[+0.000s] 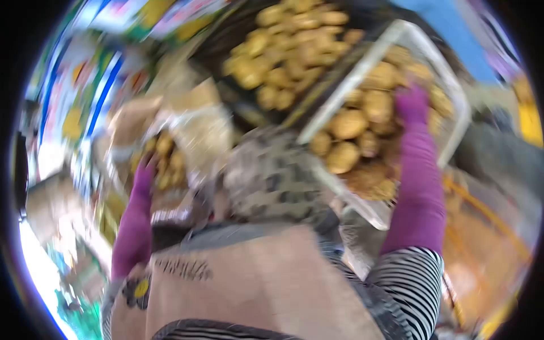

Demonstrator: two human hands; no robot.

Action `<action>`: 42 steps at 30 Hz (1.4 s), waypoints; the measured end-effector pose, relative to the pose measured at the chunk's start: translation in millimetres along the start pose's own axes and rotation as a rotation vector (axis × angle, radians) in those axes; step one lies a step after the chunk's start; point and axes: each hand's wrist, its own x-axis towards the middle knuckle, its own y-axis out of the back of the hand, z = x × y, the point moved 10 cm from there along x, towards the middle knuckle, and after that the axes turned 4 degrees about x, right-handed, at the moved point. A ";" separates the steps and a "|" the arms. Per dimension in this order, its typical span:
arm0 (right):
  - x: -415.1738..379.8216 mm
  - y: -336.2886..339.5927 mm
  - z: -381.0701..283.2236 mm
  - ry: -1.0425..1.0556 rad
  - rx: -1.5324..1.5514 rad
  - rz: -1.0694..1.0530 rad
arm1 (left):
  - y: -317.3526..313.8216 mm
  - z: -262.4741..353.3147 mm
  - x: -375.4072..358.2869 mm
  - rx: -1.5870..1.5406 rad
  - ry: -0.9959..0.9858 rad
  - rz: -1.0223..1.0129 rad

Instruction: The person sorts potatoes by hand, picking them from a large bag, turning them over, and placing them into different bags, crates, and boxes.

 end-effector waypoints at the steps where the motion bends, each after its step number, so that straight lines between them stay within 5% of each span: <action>1: 3.1 -9.3 -13.2 0.160 -0.233 -0.055 | -2.8 -7.4 -13.2 -0.020 0.035 -0.060; 3: 12.0 -61.7 10.8 0.332 -0.423 -0.158 | 14.5 -67.5 27.6 0.479 -0.060 -0.065; 4: 35.3 -75.3 65.8 -0.108 -0.040 -0.122 | 7.8 -74.6 28.3 0.174 -0.092 -0.111; 5: 47.0 -75.0 52.7 -0.192 -0.302 -0.379 | 10.6 -84.9 38.4 0.200 -0.189 -0.133; 8: 95.8 4.4 -36.2 0.097 0.205 0.098 | 13.9 -113.3 82.2 0.172 -0.013 -0.117; 10: 101.7 105.5 -196.9 0.449 0.452 0.151 | 26.1 -93.6 83.4 -0.078 0.199 0.162; 13: 75.4 204.8 -415.6 0.702 0.664 -0.035 | 27.0 -3.9 88.4 1.001 -0.046 0.274; 16: 15.2 211.6 -566.7 1.084 0.639 -0.139 | 9.0 12.9 119.5 1.126 -0.177 0.295; 18: -20.5 177.2 -641.2 1.288 0.405 -0.172 | -38.8 41.2 121.0 1.342 -0.564 0.161; 20: -32.8 146.7 -666.6 1.282 0.300 -0.233 | -87.2 62.2 106.5 1.027 -0.733 -0.220; 21: -37.8 135.0 -677.6 1.280 0.250 -0.263 | -95.7 58.8 112.0 0.971 -0.629 -0.266; 25: -43.2 102.0 -674.5 1.228 0.029 -0.203 | -109.7 55.7 119.0 1.004 -0.506 -0.257; 29: -41.8 84.7 -677.9 1.168 -0.123 -0.372 | -106.4 57.0 117.6 0.954 -0.473 -0.252; 31: -30.2 97.2 -679.0 1.172 0.086 -0.312 | -77.9 56.0 106.9 0.856 -0.404 -0.309; 35: 30.1 133.4 -633.6 0.923 0.626 -0.234 | 5.3 4.0 102.8 -0.110 -0.194 -0.309; 36: 52.7 137.0 -613.8 0.878 0.662 -0.196 | 24.4 -15.5 94.8 -0.468 -0.025 -0.436; 38: 100.1 130.4 -563.4 0.742 0.690 -0.155 | 56.5 -17.9 82.4 -0.816 -0.071 -0.576; 42: 199.0 40.4 -428.7 0.443 0.446 -0.193 | 69.1 -0.4 39.2 -1.054 0.014 -0.712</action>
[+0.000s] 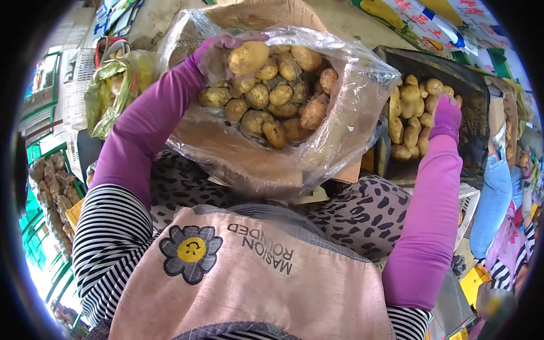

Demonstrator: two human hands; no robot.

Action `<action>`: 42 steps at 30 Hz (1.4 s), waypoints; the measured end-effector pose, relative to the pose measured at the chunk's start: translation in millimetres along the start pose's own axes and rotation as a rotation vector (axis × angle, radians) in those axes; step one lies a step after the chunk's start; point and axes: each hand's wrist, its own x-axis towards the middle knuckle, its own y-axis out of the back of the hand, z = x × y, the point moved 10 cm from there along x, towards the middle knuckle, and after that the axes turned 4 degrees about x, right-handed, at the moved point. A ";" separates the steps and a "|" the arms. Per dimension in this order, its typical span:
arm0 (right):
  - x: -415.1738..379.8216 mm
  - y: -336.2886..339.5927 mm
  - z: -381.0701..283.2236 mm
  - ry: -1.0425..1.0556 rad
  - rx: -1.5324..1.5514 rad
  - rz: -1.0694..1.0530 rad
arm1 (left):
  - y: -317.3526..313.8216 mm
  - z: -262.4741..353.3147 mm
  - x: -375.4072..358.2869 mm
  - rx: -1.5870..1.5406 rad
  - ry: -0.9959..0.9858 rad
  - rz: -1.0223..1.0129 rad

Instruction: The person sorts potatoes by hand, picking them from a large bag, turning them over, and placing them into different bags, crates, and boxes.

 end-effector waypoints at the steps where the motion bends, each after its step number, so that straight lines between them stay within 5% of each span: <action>1: 1.6 -11.3 34.5 -0.032 -0.082 -0.057 | -15.0 2.6 -2.9 0.066 -0.019 -0.007; 2: -0.4 -22.3 49.9 -0.065 -0.164 -0.118 | -25.1 2.6 -4.5 0.128 -0.034 -0.012; 4: -28.0 21.6 -68.9 -0.073 0.167 0.183 | -45.3 11.2 -7.7 0.505 -0.203 -0.045; 5: -39.9 39.5 -131.6 0.213 0.250 0.324 | -59.1 21.2 -11.9 0.819 -0.369 -0.024; 6: -63.3 62.8 -214.0 0.352 0.159 0.323 | -71.2 14.3 -14.1 0.520 -0.250 0.007; 7: -91.5 72.6 -276.4 0.591 0.263 0.309 | -91.6 18.5 -19.7 0.697 -0.372 -0.042; 10: -175.1 51.9 -393.1 0.897 0.347 0.059 | -152.6 24.0 -45.3 1.249 -0.740 -0.059; 11: -197.2 47.4 -414.2 0.979 0.325 0.033 | -151.7 18.2 -51.4 1.198 -0.684 -0.015; 13: -191.3 33.3 -405.8 0.878 0.514 0.010 | -149.9 5.7 -65.4 1.085 -0.581 0.074; 15: -189.1 21.4 -399.8 0.753 0.688 -0.105 | -145.9 -61.0 -58.2 -0.108 0.052 0.004; 20: -198.4 0.4 -382.0 0.296 1.016 -0.449 | -156.0 -22.6 -97.5 0.926 -0.746 0.438; 21: -203.3 -5.2 -377.2 0.185 1.077 -0.497 | -171.6 -19.7 -99.2 1.053 -0.772 0.443; 22: -211.0 -5.1 -395.1 0.506 0.979 -0.466 | -188.4 -16.2 -101.0 1.181 -0.794 0.448; 23: -214.8 -18.5 -385.1 0.439 1.021 -0.533 | -199.6 -17.2 -102.8 1.311 -0.811 0.450; 25: -229.6 -16.4 -385.7 0.291 1.108 -0.669 | -187.9 -19.2 -91.9 1.279 -0.784 0.343; 27: -244.0 -13.3 -386.2 0.159 1.374 -0.832 | -167.1 -19.5 -82.2 0.964 -0.553 0.261; 28: -248.4 -11.1 -388.9 0.128 1.549 -0.931 | -139.5 -36.8 -73.1 0.541 -0.297 0.310; 30: -248.0 -1.8 -399.9 0.186 1.833 -1.092 | -120.2 -36.4 -61.6 0.836 -0.380 0.371; 31: -240.6 -4.9 -394.2 0.140 1.859 -1.018 | -118.1 -38.5 -56.2 0.987 -0.420 0.398; 33: -229.7 -9.5 -382.7 0.037 1.921 -0.845 | -120.2 -49.7 -50.2 0.697 -0.486 0.223; 35: -223.1 -9.0 -371.9 -0.059 1.847 -0.671 | -160.0 -67.8 -69.3 0.101 -0.227 0.194; 36: -218.2 -12.0 -362.7 -0.102 1.725 -0.557 | -165.9 -67.4 -70.4 0.014 -0.252 0.131; 38: -201.4 -3.0 -345.5 0.013 1.206 -0.345 | -187.0 -27.8 -100.1 0.926 -0.785 0.295; 40: -193.5 -0.3 -336.9 0.080 1.162 -0.182 | -199.8 -28.9 -110.5 1.457 -0.949 0.433; 42: -189.5 4.8 -328.6 0.013 1.049 -0.180 | -182.7 -33.9 -102.0 1.433 -0.812 0.467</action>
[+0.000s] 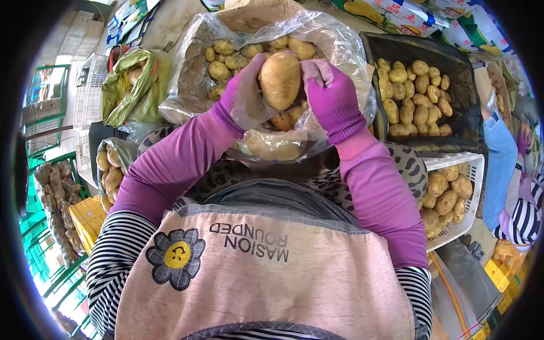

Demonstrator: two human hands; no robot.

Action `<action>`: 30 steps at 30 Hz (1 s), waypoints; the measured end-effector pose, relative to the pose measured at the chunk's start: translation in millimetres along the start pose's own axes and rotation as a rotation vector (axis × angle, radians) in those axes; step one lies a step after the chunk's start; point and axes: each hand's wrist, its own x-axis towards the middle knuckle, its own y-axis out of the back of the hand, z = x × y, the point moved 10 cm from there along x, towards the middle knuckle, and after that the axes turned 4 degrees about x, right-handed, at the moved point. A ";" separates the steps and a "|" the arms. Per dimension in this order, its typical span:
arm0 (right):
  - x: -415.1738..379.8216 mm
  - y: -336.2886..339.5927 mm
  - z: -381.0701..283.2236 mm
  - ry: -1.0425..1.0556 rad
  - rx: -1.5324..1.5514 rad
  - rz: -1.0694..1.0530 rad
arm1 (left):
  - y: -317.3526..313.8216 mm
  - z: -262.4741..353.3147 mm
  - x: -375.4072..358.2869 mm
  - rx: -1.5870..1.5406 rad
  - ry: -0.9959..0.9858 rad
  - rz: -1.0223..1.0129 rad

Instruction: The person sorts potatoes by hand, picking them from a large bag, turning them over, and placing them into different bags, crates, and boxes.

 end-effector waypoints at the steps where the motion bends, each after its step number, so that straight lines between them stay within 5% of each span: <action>1: 0.1 6.3 -29.9 0.303 -0.143 0.080 | -2.9 -3.5 1.1 -0.084 0.048 -0.024; 3: -22.3 -1.5 -76.6 0.907 -0.433 0.238 | -24.4 -10.9 2.9 -0.658 0.126 -0.021; 4: -31.5 -15.8 -83.8 0.984 -0.367 0.161 | -40.5 -20.0 2.2 -0.988 0.175 0.022; 5: -38.8 -34.8 -91.3 0.964 -0.345 0.053 | -86.2 -53.8 -8.4 -1.398 0.257 0.119; 7: -31.3 -48.6 -59.7 0.615 -0.424 -0.063 | -97.2 -50.9 -12.7 -1.509 0.247 0.115; 10: 5.6 -26.6 -3.7 0.146 0.120 -0.089 | -70.9 -11.4 -15.7 -0.675 -0.042 -0.145; 12: 26.1 5.2 -1.8 0.319 -0.064 0.111 | -49.4 8.3 -15.5 -0.249 -0.207 -0.140; 14: 32.6 25.0 -4.7 0.367 -0.255 0.245 | -41.2 -0.1 -8.9 -0.224 -0.131 -0.148; 16: 31.3 23.1 3.8 0.327 -0.213 0.187 | -43.9 -27.6 1.9 -0.545 0.183 -0.211; 18: 22.3 14.3 3.7 0.361 -0.241 0.128 | -57.1 -21.5 -13.5 -1.732 0.747 -0.254; 20: 19.8 0.8 11.2 0.315 0.001 -0.062 | -43.5 -25.2 -16.3 -1.860 0.736 -0.167; 23: 55.9 20.7 68.1 0.132 -0.070 -0.005 | 70.7 -31.0 -27.4 -0.838 0.103 0.228; 24: 54.3 20.7 63.1 0.081 0.008 -0.011 | 85.5 -32.2 -36.7 -1.148 0.286 0.216; 26: 48.4 17.8 47.3 0.129 0.140 -0.051 | 115.1 -43.5 -62.0 -1.428 0.344 0.224; 30: 36.9 9.9 39.3 0.107 0.169 -0.091 | 248.4 -91.3 -179.9 -1.167 0.487 0.526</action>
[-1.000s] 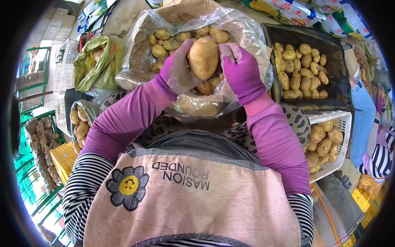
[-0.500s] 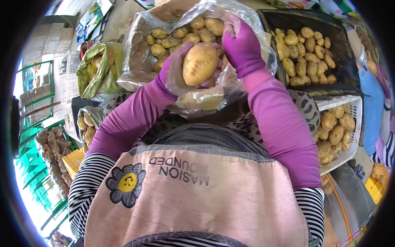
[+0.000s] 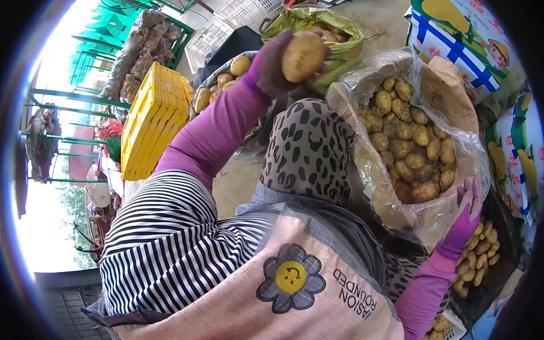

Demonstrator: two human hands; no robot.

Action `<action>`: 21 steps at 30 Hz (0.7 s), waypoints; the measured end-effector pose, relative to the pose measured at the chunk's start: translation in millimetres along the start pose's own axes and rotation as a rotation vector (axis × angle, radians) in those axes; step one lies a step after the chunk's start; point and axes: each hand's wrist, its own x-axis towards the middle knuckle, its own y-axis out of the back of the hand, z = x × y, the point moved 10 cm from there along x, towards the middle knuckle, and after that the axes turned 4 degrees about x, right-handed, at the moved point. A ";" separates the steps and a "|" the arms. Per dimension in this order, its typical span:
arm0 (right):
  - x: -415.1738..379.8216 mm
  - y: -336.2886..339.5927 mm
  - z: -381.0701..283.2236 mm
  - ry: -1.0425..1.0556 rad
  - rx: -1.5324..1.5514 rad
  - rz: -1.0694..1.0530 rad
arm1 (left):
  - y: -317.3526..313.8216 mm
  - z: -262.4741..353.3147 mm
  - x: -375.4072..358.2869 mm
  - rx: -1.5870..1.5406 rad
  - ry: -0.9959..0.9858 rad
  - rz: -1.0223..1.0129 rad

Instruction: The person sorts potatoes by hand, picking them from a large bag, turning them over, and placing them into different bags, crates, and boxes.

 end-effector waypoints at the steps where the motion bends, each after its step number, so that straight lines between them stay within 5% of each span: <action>1: -0.9 -2.4 -1.7 0.005 -0.018 -0.014 | 27.4 26.2 -16.7 0.050 -0.046 0.032; 5: -10.0 -16.9 -15.9 0.025 -0.058 -0.059 | 166.1 86.4 -67.0 0.526 -0.245 0.466; 8: -12.9 -17.4 -19.2 0.030 -0.040 -0.058 | 240.4 85.5 -79.4 1.036 -0.172 0.609; 11: -16.7 -15.2 -20.9 0.031 -0.045 -0.052 | 192.0 80.0 -84.3 1.266 0.039 0.659; 21: -17.6 -2.8 -1.8 -0.004 0.014 -0.006 | 111.6 62.8 -50.8 1.395 -0.048 0.298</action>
